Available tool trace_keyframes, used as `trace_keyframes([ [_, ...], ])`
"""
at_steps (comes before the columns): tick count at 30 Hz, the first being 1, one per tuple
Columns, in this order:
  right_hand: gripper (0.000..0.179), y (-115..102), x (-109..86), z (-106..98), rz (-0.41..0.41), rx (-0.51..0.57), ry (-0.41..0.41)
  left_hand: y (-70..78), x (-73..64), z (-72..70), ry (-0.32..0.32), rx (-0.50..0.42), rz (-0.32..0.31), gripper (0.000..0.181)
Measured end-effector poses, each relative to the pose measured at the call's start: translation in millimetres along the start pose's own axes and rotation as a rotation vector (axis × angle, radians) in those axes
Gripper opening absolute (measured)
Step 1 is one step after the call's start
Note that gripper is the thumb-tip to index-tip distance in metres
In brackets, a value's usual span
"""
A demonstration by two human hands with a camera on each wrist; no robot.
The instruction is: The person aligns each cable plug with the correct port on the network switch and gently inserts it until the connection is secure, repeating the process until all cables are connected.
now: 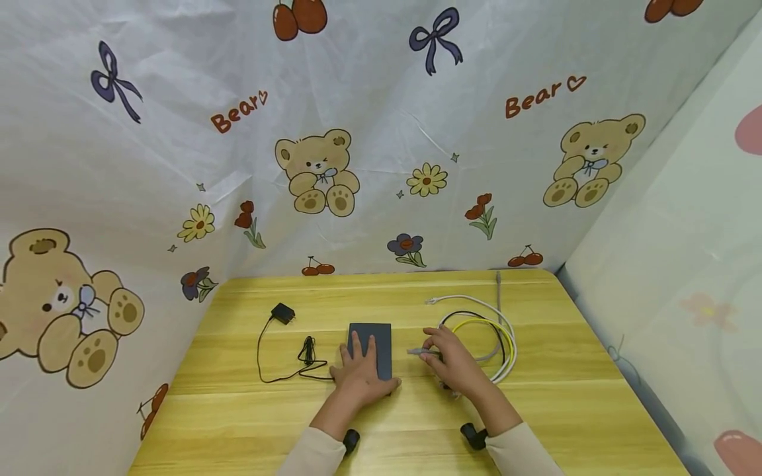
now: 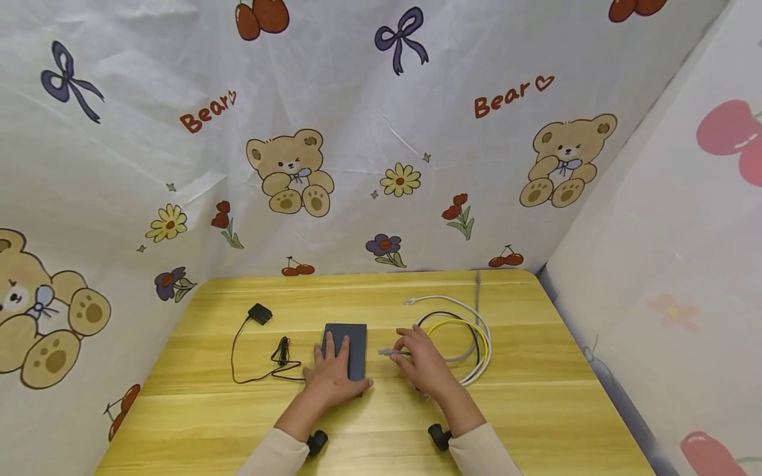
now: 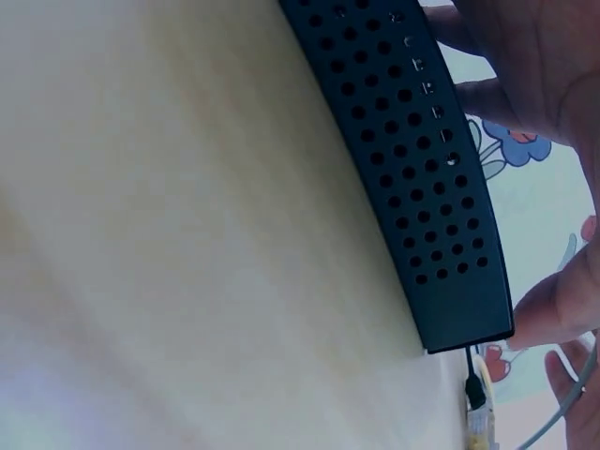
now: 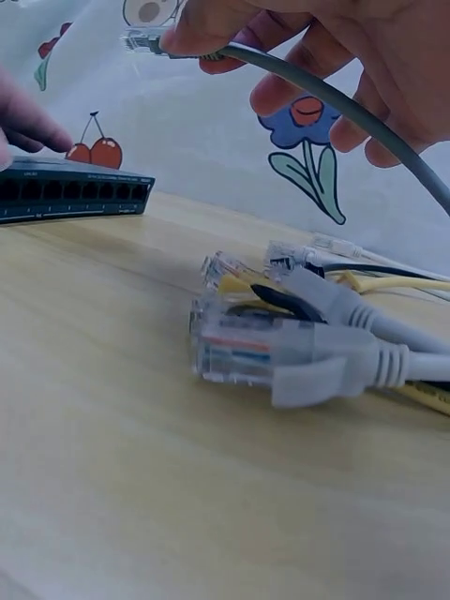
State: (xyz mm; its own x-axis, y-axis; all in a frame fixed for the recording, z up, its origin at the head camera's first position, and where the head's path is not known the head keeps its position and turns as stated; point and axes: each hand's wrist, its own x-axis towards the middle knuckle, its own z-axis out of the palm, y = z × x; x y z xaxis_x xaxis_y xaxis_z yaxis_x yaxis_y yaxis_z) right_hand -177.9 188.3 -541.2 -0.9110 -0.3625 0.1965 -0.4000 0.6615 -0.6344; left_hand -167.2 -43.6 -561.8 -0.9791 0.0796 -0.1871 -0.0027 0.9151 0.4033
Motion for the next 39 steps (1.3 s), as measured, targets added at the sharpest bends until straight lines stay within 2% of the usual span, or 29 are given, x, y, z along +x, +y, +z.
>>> trace_keyframes([
  [13,0.008,-6,6.3,9,0.025,0.015,0.049,2.2,8.3,2.4,0.006,0.032,-0.035,0.116],
  [19,0.008,-5,8.3,12,0.038,-0.013,0.088,6.4,10.8,2.8,-0.005,0.056,-0.065,0.109],
  [26,0.008,-4,10.7,13,0.035,-0.035,0.115,6.6,10.2,3.6,-0.017,0.062,-0.057,0.106],
  [39,0.009,-4,14.5,11,0.036,-0.038,0.133,5.0,2.9,-0.1,0.000,-0.080,0.010,0.102],
])
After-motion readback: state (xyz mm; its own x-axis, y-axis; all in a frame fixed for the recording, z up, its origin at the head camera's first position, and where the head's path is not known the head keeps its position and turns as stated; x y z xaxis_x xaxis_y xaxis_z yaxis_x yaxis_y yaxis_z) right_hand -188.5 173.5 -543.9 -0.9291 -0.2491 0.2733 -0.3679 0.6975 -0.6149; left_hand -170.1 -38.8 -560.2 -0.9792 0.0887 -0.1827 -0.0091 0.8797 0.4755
